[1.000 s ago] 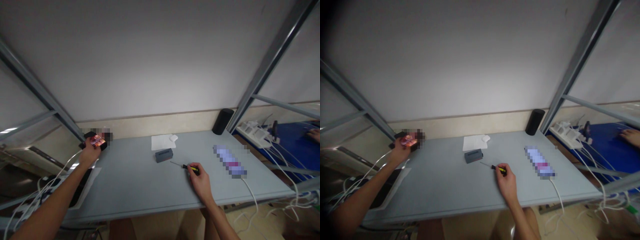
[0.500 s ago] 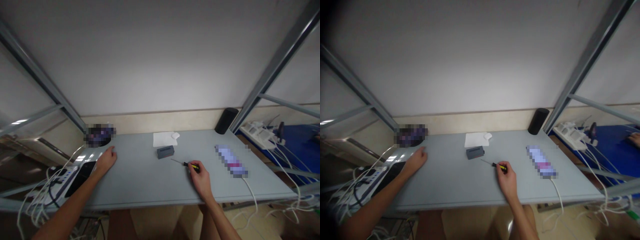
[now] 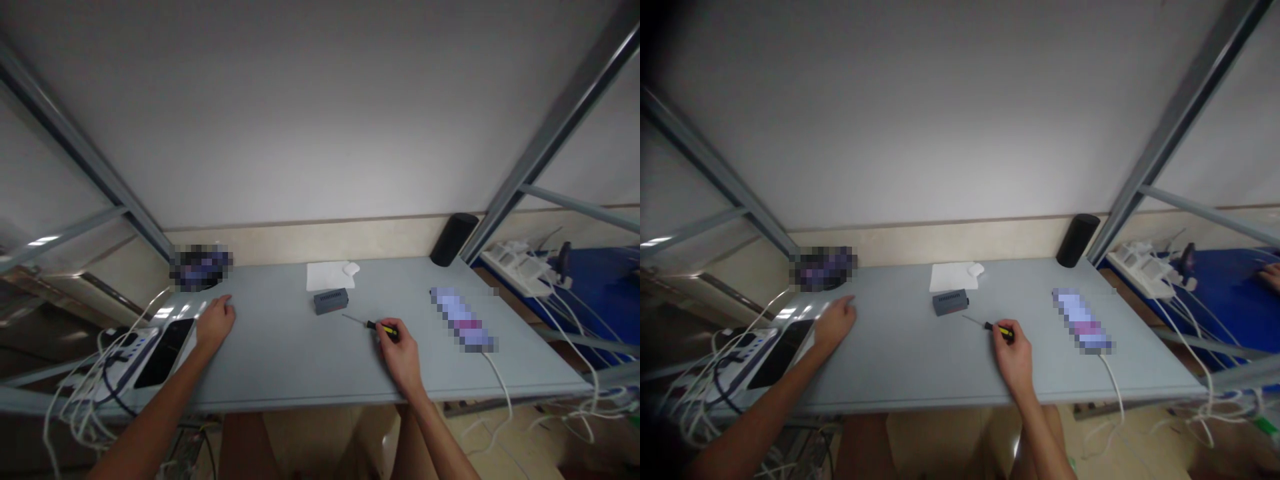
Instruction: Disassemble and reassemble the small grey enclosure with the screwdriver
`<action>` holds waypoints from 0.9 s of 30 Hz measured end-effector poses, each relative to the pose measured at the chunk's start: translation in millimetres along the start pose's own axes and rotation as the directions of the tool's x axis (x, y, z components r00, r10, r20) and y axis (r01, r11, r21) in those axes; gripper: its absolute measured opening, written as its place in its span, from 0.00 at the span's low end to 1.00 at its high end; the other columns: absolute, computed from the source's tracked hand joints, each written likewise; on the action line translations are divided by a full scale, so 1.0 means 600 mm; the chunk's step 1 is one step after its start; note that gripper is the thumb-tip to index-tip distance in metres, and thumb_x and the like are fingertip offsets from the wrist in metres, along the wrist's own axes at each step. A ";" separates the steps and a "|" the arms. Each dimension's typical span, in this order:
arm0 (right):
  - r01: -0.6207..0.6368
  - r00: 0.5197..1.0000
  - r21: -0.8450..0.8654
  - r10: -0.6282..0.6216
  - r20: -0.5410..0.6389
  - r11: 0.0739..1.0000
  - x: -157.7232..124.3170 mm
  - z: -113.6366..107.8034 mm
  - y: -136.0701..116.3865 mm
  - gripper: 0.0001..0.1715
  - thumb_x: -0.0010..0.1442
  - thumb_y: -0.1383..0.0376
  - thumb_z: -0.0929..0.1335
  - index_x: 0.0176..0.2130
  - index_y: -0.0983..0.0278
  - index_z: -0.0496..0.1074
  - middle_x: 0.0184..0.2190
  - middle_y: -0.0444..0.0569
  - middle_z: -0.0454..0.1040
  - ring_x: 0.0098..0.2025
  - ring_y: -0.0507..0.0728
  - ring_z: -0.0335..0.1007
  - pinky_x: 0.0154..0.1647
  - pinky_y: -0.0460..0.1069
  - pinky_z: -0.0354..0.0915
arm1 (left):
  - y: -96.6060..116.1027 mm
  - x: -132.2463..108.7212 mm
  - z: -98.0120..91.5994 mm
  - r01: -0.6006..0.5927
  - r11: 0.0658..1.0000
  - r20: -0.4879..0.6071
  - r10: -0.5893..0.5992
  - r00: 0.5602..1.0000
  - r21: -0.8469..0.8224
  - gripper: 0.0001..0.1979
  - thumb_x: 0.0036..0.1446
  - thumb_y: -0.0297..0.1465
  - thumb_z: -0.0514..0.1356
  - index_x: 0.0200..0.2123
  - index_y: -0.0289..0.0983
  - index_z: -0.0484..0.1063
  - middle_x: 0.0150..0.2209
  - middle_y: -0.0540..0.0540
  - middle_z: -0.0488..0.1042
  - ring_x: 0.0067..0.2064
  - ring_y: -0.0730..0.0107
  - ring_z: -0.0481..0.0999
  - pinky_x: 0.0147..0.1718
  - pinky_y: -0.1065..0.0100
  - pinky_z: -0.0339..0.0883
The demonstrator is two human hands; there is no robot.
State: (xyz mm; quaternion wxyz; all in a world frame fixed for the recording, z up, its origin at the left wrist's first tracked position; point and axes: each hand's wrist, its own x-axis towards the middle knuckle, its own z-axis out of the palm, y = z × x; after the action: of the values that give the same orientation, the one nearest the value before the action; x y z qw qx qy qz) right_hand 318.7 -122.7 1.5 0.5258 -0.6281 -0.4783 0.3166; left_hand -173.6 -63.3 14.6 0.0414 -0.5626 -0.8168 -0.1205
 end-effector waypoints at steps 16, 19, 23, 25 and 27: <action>-0.011 1.000 -0.002 0.011 0.003 1.000 0.001 0.000 0.001 0.32 0.60 0.38 0.73 0.43 0.62 0.80 0.26 0.49 0.80 0.29 0.62 0.76 0.31 0.53 0.71 | 0.006 -0.008 -0.003 0.005 1.000 -0.004 -0.005 1.000 0.010 0.25 0.72 0.32 0.50 0.64 0.34 0.77 0.61 0.35 0.81 0.57 0.49 0.82 0.55 0.58 0.74; -0.014 1.000 -0.010 0.014 0.000 1.000 0.001 0.000 0.001 0.32 0.60 0.37 0.73 0.43 0.62 0.80 0.26 0.49 0.80 0.29 0.62 0.76 0.31 0.53 0.71 | 0.010 -0.013 -0.005 -0.014 0.998 0.044 0.011 0.999 0.054 0.22 0.72 0.35 0.50 0.58 0.38 0.80 0.51 0.38 0.86 0.50 0.50 0.84 0.46 0.61 0.73; -0.010 1.000 -0.017 0.010 -0.001 1.000 0.002 -0.001 0.002 0.33 0.60 0.36 0.72 0.42 0.61 0.80 0.26 0.49 0.80 0.29 0.62 0.76 0.31 0.53 0.70 | 0.013 -0.019 -0.007 -0.082 0.989 0.124 0.067 0.990 0.122 0.19 0.73 0.38 0.50 0.51 0.42 0.81 0.37 0.43 0.85 0.41 0.54 0.84 0.37 0.66 0.65; -0.015 1.000 -0.019 0.015 -0.001 1.000 0.002 -0.001 0.002 0.33 0.60 0.36 0.72 0.43 0.61 0.80 0.26 0.49 0.80 0.29 0.62 0.76 0.31 0.53 0.70 | 0.014 -0.026 -0.007 -0.135 0.984 0.151 0.116 0.982 0.118 0.17 0.73 0.37 0.51 0.46 0.43 0.81 0.35 0.44 0.84 0.38 0.56 0.83 0.35 0.66 0.61; -0.024 1.000 -0.024 0.024 0.001 0.999 0.002 -0.001 0.001 0.34 0.59 0.35 0.72 0.43 0.61 0.80 0.26 0.49 0.80 0.29 0.61 0.76 0.31 0.53 0.70 | 0.019 -0.038 -0.008 -0.186 0.977 0.179 0.165 0.970 0.102 0.16 0.72 0.36 0.52 0.42 0.43 0.80 0.33 0.45 0.83 0.37 0.57 0.82 0.34 0.66 0.59</action>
State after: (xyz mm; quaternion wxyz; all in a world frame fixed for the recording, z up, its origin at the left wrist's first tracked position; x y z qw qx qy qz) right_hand 319.7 -121.5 0.9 0.5140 -0.6398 -0.4749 0.3178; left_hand -155.4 -81.3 16.0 0.0156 -0.6375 -0.7701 -0.0194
